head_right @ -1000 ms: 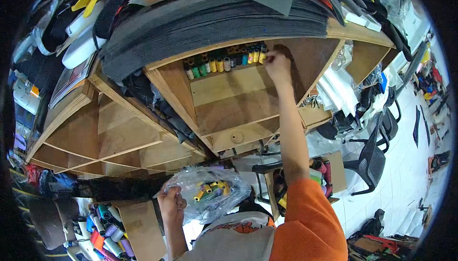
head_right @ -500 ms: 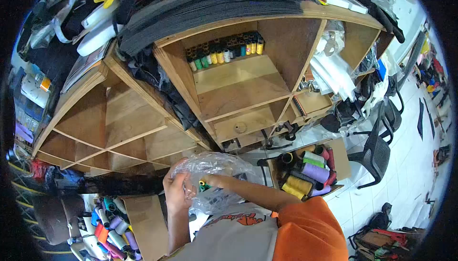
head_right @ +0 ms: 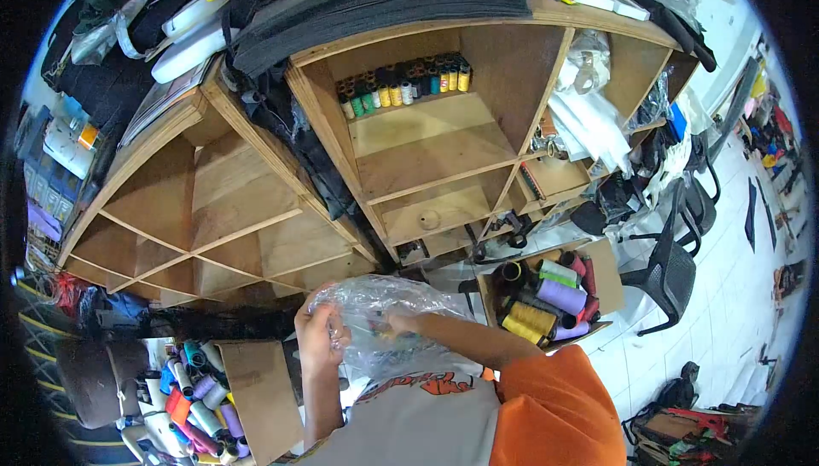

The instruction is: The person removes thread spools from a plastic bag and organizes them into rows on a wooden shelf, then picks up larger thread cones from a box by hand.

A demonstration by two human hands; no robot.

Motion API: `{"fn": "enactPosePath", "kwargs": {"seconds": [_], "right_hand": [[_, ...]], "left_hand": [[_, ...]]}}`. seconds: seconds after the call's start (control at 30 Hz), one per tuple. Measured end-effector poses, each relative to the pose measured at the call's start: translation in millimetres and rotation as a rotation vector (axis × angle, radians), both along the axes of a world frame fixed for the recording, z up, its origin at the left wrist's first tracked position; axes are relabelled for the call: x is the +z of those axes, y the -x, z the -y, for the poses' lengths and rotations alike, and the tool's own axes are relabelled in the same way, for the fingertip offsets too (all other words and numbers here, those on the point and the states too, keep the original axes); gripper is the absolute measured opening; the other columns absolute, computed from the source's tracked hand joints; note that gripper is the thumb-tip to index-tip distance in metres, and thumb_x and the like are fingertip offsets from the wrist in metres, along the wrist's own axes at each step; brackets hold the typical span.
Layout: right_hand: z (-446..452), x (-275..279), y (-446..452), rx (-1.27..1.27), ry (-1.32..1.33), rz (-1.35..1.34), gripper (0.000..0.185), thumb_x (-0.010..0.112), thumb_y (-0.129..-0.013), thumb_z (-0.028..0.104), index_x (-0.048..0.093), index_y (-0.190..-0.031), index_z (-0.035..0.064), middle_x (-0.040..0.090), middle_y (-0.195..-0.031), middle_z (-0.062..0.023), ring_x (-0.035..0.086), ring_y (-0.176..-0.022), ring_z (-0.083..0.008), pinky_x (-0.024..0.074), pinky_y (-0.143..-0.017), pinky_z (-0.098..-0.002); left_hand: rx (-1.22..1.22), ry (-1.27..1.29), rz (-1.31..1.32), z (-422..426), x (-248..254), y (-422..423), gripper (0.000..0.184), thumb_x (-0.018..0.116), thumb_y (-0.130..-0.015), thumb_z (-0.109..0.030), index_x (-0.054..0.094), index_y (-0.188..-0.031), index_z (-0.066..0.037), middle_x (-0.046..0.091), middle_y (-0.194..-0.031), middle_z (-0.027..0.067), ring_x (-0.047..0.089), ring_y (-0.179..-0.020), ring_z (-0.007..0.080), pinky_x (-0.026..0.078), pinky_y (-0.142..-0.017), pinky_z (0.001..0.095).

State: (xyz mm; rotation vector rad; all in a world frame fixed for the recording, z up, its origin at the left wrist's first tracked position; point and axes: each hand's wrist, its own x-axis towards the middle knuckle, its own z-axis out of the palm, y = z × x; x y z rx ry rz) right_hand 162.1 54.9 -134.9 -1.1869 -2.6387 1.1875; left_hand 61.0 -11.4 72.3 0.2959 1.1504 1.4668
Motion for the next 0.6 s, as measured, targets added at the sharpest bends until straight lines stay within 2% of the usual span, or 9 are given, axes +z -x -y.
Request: {"fn": "enactPosePath", "kwargs": {"seconds": [0.33,0.47,0.5,0.57,0.6], "right_hand": [[9.6,-5.9,-8.0,-0.005,0.006,0.012,0.048,0.065,-0.071,0.025,0.056,-0.114,0.0042,0.062,-0.089,-0.0162,0.061,-0.084,-0.0248,0.0468,-0.083,-0.0327],[-1.0,13.1,-27.2,0.104,0.095,0.037,0.05,0.066,-0.069,0.025,0.056,-0.113,0.0042,0.063,-0.086,-0.0163,0.061,-0.082,-0.0253,0.047,-0.082,-0.0323],[-8.1,36.9,-33.8,0.174,0.178,0.058,0.051,0.066,-0.068,0.025,0.056,-0.113,0.0042,0.063,-0.085,-0.0164,0.061,-0.081,-0.0254,0.0471,-0.081,-0.0322],[-40.2,191.4,-46.4,0.294,0.555,0.228,0.065,0.066,-0.067,0.017,0.047,-0.125,-0.0036,0.06,-0.105,-0.013,0.059,-0.093,-0.0236,0.0464,-0.082,-0.0308],[-49.9,181.7,-53.8,0.318,0.701,-0.094,0.062,0.066,-0.068,0.017,0.049,-0.124,-0.004,0.06,-0.106,-0.0123,0.058,-0.094,-0.0208,0.0464,-0.082,-0.0306]], "left_hand": [[-0.035,0.014,-0.046,-3.5,-0.5,-0.8,0.034,0.052,-0.082,-0.001,0.055,-0.115,0.001,0.05,-0.059,0.0011,0.037,-0.037,0.0062,0.029,-0.03,0.0225],[0.019,0.027,-0.069,-5.7,-3.1,10.0,0.033,0.053,-0.08,-0.003,0.056,-0.113,0.002,0.049,-0.057,0.0005,0.036,-0.036,0.0062,0.029,-0.029,0.0221],[0.038,0.038,-0.117,-7.3,3.2,10.0,0.033,0.054,-0.079,-0.003,0.056,-0.112,0.003,0.048,-0.058,0.0007,0.034,-0.035,0.006,0.028,-0.029,0.0221],[0.062,0.042,-0.11,-8.7,-1.5,20.1,0.032,0.054,-0.08,-0.004,0.056,-0.111,0.003,0.048,-0.059,0.0011,0.034,-0.035,0.0057,0.027,-0.029,0.0218],[0.076,0.047,-0.106,-8.6,-3.8,24.3,0.032,0.054,-0.08,-0.004,0.056,-0.111,0.003,0.048,-0.06,0.0013,0.034,-0.035,0.0056,0.027,-0.029,0.0216]]}}
